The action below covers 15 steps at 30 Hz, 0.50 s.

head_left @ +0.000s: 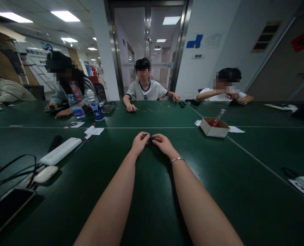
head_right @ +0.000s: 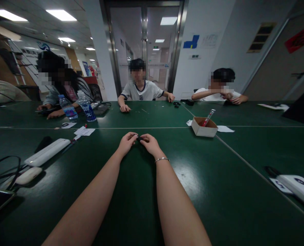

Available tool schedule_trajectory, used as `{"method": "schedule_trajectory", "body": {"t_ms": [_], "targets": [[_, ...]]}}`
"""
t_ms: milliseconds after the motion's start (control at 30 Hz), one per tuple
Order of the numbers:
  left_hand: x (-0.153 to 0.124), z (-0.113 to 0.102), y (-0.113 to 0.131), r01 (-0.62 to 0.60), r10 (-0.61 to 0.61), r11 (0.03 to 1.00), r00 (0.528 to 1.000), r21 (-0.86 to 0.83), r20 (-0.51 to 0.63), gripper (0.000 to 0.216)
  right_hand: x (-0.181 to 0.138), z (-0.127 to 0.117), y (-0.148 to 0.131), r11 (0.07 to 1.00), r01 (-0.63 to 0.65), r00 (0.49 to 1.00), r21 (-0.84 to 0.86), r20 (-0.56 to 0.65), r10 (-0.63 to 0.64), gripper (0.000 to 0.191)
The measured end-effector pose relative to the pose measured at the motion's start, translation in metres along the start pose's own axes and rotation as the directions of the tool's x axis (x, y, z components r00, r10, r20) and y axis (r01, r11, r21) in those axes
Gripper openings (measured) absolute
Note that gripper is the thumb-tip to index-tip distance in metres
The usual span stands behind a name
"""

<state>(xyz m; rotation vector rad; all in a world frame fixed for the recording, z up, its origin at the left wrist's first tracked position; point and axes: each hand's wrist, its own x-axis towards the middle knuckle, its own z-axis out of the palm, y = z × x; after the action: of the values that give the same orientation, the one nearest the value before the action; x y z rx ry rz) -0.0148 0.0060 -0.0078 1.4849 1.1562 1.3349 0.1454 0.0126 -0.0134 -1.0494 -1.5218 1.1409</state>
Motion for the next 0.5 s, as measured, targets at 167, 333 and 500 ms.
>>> {"method": "schedule_trajectory", "body": {"t_ms": [167,333,500], "targets": [[0.002,-0.001,-0.012,-0.084,0.087,0.978,0.996,0.192,-0.003,0.014,-0.003,0.012,0.001,0.813,0.137,0.982,-0.566,-0.029,-0.185,0.019],[0.002,0.005,-0.008,0.139,-0.139,0.989,0.99,0.043,-0.023,0.014,-0.008,0.016,0.0,0.693,0.208,0.971,-0.69,0.062,-0.23,0.01],[-0.016,-0.008,0.022,0.309,-0.308,0.949,0.951,-0.059,0.037,0.011,-0.017,0.014,-0.006,0.697,0.206,0.974,-0.686,0.077,-0.212,0.01]]}}
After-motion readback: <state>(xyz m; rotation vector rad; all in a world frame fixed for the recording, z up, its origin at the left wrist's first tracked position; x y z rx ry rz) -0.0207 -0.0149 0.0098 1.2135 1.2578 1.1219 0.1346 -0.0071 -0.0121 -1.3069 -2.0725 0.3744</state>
